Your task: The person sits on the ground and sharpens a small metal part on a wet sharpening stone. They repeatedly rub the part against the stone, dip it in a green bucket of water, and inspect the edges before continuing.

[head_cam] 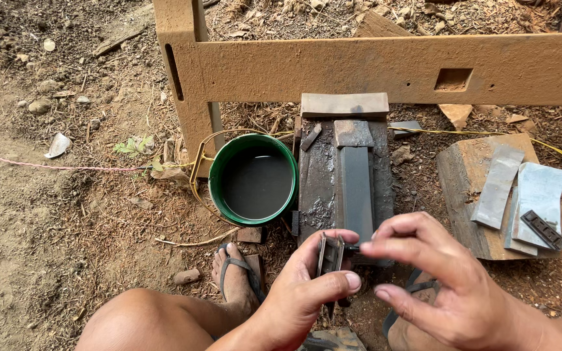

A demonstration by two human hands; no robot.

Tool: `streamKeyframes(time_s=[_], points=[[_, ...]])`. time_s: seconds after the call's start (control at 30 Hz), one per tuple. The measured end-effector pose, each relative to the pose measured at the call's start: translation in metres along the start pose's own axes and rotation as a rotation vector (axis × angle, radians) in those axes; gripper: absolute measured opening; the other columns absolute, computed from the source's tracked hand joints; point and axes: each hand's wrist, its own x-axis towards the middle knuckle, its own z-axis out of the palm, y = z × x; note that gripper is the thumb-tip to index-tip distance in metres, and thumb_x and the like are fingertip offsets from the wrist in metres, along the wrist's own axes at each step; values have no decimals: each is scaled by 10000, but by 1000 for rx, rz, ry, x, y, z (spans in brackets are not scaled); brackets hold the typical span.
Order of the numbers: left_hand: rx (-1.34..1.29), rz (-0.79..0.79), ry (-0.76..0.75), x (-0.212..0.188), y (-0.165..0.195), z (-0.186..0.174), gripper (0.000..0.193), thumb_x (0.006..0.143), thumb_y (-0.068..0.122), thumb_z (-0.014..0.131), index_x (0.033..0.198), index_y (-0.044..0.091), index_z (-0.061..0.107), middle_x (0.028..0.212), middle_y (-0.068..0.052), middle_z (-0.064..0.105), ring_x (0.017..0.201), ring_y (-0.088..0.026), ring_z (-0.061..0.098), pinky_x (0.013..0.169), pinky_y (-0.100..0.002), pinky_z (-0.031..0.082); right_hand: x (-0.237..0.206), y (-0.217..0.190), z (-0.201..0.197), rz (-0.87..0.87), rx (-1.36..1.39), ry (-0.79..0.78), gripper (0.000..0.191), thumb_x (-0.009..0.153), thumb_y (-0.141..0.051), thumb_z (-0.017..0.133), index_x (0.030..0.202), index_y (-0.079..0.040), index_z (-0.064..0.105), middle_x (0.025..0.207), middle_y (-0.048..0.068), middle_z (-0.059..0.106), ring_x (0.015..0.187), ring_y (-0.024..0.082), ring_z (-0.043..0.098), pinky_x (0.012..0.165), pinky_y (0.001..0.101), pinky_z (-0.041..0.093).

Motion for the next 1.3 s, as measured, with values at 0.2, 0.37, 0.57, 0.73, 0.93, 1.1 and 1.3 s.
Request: streamKeyframes(time_s=[0.2, 0.37, 0.57, 0.73, 0.93, 1.1, 1.3], points=[[-52, 6, -71, -2, 1, -1, 616, 758, 135, 720, 1347, 45, 561, 1069, -34, 630, 945, -123, 590, 811, -282, 489, 9, -4, 1, -147, -120, 21, 476, 794, -166, 797, 1253, -114, 682, 1168, 96, 610, 1078, 267, 619, 920, 372, 504], [-61, 13, -84, -3, 1, -1, 659, 746, 126, 695, 1383, 33, 552, 1077, -28, 642, 954, -108, 594, 828, -269, 485, 9, -5, 3, -45, -130, 33, 491, 762, -160, 803, 1224, -59, 672, 1138, 116, 629, 1050, 271, 630, 891, 378, 513], [-15, -41, -73, -5, 2, 0, 698, 748, 139, 703, 1421, 42, 545, 1036, -14, 625, 870, -91, 544, 776, -248, 451, 5, 0, 3, 13, -63, 0, 363, 784, -167, 808, 1122, -75, 714, 1089, 81, 648, 1033, 248, 602, 877, 360, 513], [-2, -30, -117, -6, 1, 1, 739, 777, 102, 716, 1478, 57, 486, 1023, -37, 613, 873, -113, 560, 766, -260, 474, 1, 5, 8, 69, -40, 0, 336, 817, -245, 829, 1083, -72, 719, 1085, 70, 650, 1037, 232, 587, 865, 339, 505], [26, 31, -144, -8, 0, 4, 752, 778, 65, 723, 1482, 23, 461, 1141, -21, 620, 995, -69, 592, 886, -253, 503, -4, 11, 16, 262, 63, 11, 155, 876, -175, 752, 974, -56, 734, 977, 55, 662, 921, 200, 649, 772, 314, 558], [49, 39, -146, -9, 0, 6, 764, 781, 80, 732, 1494, 24, 462, 1102, -50, 604, 945, -101, 575, 836, -269, 493, -7, 13, 22, 265, 149, 44, 236, 872, -204, 765, 1037, -48, 699, 980, 57, 683, 937, 188, 650, 807, 313, 555], [238, 58, -138, -10, 1, 7, 821, 735, 56, 743, 1494, 96, 431, 1066, -42, 611, 965, -88, 593, 856, -253, 510, -9, 13, 26, 303, 92, 18, 241, 834, -232, 786, 990, -65, 708, 898, 33, 703, 876, 158, 675, 753, 300, 569]])
